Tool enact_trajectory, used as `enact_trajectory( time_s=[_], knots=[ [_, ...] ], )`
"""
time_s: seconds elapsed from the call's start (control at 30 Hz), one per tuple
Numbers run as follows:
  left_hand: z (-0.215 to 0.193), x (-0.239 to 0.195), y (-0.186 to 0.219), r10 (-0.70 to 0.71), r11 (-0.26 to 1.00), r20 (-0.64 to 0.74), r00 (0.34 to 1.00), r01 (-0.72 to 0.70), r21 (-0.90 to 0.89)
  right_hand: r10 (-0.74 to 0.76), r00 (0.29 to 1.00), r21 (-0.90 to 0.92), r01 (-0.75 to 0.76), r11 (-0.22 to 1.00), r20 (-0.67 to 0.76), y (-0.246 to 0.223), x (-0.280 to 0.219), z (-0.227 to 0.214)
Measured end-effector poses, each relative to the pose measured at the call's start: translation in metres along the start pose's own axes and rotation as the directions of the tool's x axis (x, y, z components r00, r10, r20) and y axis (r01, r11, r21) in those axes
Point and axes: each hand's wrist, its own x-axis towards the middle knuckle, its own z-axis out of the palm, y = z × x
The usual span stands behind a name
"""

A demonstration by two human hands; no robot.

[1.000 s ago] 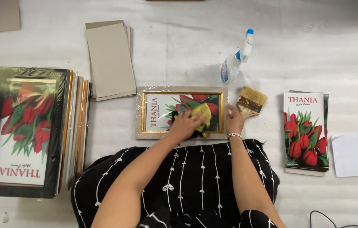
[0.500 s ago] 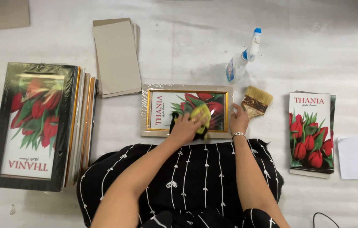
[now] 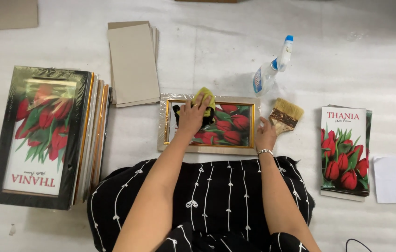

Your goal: Cleaning a picture frame using a brush and a cloth

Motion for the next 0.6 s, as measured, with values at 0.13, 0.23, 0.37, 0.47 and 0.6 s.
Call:
enact_trajectory(
  time_s=[0.13, 0.23, 0.37, 0.47, 0.6],
  knots=[
    [-0.029, -0.041, 0.01, 0.091, 0.994, 0.089, 0.992, -0.085, -0.069, 0.009, 1.0, -0.01, -0.009, 1.0, 0.016, 0.002, 0.002, 0.002],
    [-0.058, -0.09, 0.002, 0.212, 0.976, 0.135, 0.968, -0.202, -0.084, 0.008, 1.0, -0.007, -0.008, 1.0, 0.021, 0.005, 0.001, 0.003],
    [-0.068, -0.116, -0.027, 0.32, 0.947, 0.153, 0.935, -0.311, -0.077, 0.007, 1.0, -0.032, -0.006, 0.999, 0.023, 0.002, 0.0, 0.001],
    [-0.062, -0.087, -0.044, 0.275, 0.959, 0.227, 0.934, -0.25, -0.134, 0.008, 1.0, -0.034, -0.007, 0.999, 0.022, -0.002, -0.002, -0.001],
    [-0.044, -0.033, -0.052, 0.111, 0.993, 0.208, 0.972, -0.103, -0.05, 0.0, 1.0, -0.054, 0.001, 0.999, 0.018, -0.002, -0.001, 0.001]
  ],
)
